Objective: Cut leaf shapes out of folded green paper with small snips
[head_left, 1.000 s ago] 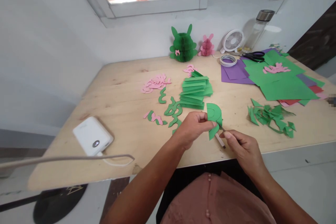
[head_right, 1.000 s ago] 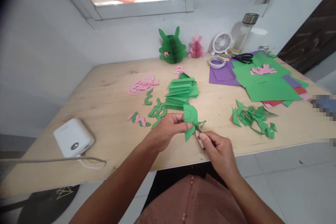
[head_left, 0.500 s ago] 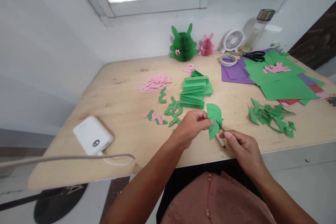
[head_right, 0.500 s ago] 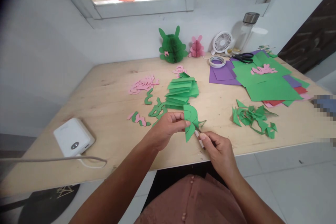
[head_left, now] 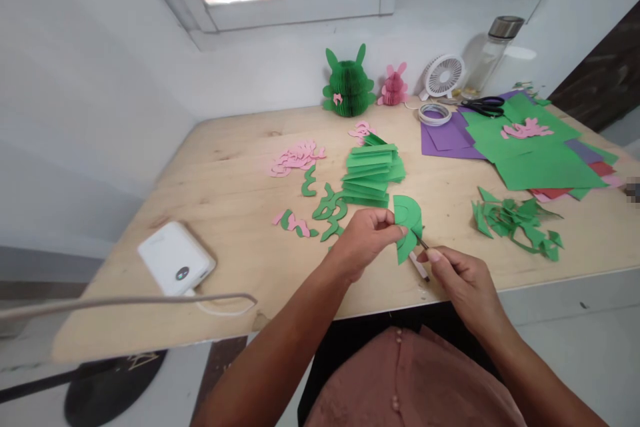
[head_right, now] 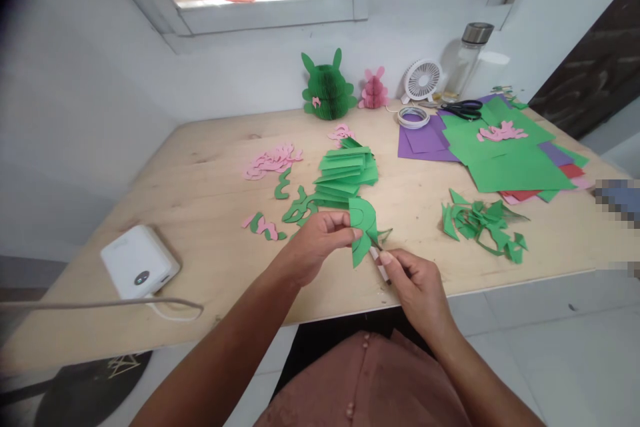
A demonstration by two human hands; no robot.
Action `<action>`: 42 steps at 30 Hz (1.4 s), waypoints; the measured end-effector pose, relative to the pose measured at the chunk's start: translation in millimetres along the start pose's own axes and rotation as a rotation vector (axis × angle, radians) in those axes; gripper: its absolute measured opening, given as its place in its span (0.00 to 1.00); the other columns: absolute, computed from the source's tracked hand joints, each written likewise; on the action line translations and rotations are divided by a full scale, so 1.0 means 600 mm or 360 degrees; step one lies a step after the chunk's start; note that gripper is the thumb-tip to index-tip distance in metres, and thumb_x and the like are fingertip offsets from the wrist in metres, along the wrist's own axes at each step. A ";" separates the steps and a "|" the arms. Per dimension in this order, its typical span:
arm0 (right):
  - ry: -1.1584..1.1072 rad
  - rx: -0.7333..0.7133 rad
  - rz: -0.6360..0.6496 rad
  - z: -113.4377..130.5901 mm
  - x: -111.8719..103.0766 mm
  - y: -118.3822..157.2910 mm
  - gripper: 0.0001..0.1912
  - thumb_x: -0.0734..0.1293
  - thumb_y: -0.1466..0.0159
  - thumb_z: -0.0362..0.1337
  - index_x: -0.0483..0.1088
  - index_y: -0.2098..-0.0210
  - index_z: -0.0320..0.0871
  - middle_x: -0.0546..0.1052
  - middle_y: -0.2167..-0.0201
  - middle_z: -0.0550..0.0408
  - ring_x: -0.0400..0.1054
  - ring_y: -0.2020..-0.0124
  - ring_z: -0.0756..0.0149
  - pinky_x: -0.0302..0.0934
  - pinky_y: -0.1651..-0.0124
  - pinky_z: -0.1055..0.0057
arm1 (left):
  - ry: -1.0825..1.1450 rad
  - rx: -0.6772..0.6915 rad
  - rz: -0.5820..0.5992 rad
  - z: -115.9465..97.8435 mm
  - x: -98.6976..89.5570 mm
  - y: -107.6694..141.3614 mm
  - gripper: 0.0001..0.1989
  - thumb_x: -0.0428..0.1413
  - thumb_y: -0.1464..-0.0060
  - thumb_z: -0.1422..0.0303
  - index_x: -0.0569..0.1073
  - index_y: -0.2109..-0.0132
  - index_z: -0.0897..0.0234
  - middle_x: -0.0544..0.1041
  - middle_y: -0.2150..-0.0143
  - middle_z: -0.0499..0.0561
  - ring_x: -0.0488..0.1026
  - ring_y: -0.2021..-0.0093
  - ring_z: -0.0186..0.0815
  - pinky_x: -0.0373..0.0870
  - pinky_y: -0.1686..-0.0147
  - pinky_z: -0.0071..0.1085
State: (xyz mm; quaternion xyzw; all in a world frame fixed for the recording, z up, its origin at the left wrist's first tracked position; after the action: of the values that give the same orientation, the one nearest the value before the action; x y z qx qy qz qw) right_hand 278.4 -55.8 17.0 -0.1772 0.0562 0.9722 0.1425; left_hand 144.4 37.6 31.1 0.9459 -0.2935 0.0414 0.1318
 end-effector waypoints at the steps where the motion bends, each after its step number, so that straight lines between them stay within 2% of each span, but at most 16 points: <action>1: -0.0005 0.0007 0.0001 0.000 0.000 0.000 0.20 0.63 0.38 0.49 0.79 0.72 0.41 0.74 0.78 0.55 0.65 0.74 0.64 0.59 0.72 0.73 | 0.0004 0.0000 -0.0002 0.000 0.000 0.000 0.08 0.58 0.56 0.66 0.71 0.75 0.67 0.68 0.77 0.46 0.63 0.74 0.28 0.60 0.68 0.29; 6: -0.0008 -0.0006 0.0004 0.004 -0.001 -0.001 0.20 0.63 0.38 0.49 0.78 0.73 0.40 0.71 0.80 0.57 0.61 0.78 0.68 0.55 0.75 0.74 | 0.0021 0.0016 0.0004 -0.003 0.001 0.002 0.07 0.59 0.56 0.66 0.71 0.74 0.67 0.70 0.75 0.46 0.64 0.73 0.29 0.61 0.66 0.29; 11: -0.0021 0.0008 0.0005 0.002 0.000 -0.001 0.20 0.63 0.38 0.49 0.77 0.73 0.40 0.61 0.85 0.61 0.51 0.82 0.72 0.47 0.79 0.74 | 0.0032 0.0039 0.0002 -0.004 0.001 0.002 0.08 0.60 0.56 0.66 0.71 0.75 0.66 0.69 0.77 0.46 0.65 0.73 0.30 0.61 0.68 0.29; 15: -0.0009 0.0019 0.0001 0.000 0.000 -0.002 0.21 0.63 0.38 0.49 0.77 0.73 0.40 0.59 0.86 0.61 0.50 0.83 0.72 0.45 0.80 0.74 | 0.0025 0.0019 -0.0005 -0.005 0.001 0.002 0.08 0.59 0.56 0.66 0.70 0.75 0.66 0.68 0.77 0.45 0.63 0.74 0.29 0.60 0.68 0.29; 18: -0.0011 0.0017 -0.0002 0.002 0.000 -0.002 0.21 0.63 0.38 0.49 0.77 0.73 0.40 0.61 0.86 0.61 0.51 0.83 0.72 0.48 0.79 0.74 | 0.0030 0.0005 0.0021 -0.006 0.004 0.002 0.08 0.58 0.56 0.66 0.70 0.75 0.66 0.67 0.77 0.45 0.62 0.74 0.29 0.59 0.68 0.29; 24: -0.0067 0.0027 0.0042 0.001 0.003 -0.002 0.21 0.63 0.38 0.49 0.77 0.73 0.40 0.71 0.81 0.57 0.60 0.79 0.69 0.56 0.75 0.74 | 0.0030 0.0000 0.0033 -0.005 0.004 0.001 0.08 0.58 0.56 0.66 0.69 0.76 0.66 0.67 0.77 0.45 0.62 0.74 0.29 0.58 0.68 0.29; 36: -0.0043 0.0028 0.0021 -0.003 0.000 -0.002 0.20 0.63 0.38 0.50 0.79 0.72 0.42 0.77 0.75 0.54 0.69 0.71 0.62 0.60 0.71 0.72 | -0.0005 -0.0002 0.0030 -0.002 0.002 0.001 0.09 0.59 0.57 0.65 0.69 0.76 0.66 0.66 0.78 0.45 0.62 0.74 0.29 0.59 0.69 0.29; 42: -0.0028 0.0040 0.0047 -0.005 0.002 0.000 0.21 0.63 0.38 0.51 0.80 0.71 0.43 0.76 0.77 0.54 0.71 0.69 0.58 0.61 0.71 0.70 | 0.0017 0.0013 0.0034 -0.001 0.002 0.001 0.09 0.59 0.57 0.65 0.70 0.76 0.66 0.68 0.77 0.46 0.64 0.74 0.29 0.61 0.69 0.29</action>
State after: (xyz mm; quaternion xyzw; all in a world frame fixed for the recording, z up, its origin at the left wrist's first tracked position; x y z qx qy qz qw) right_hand 278.4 -56.3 14.0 -0.1660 0.0698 0.9749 0.1309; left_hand 145.3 36.5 32.0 0.9430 -0.3028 0.0491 0.1290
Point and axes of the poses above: each hand's wrist, its own y-axis away from the middle knuckle, its own x-axis out of the palm, z = x × y, the point moved 6 cm from there along -y, towards the middle knuckle
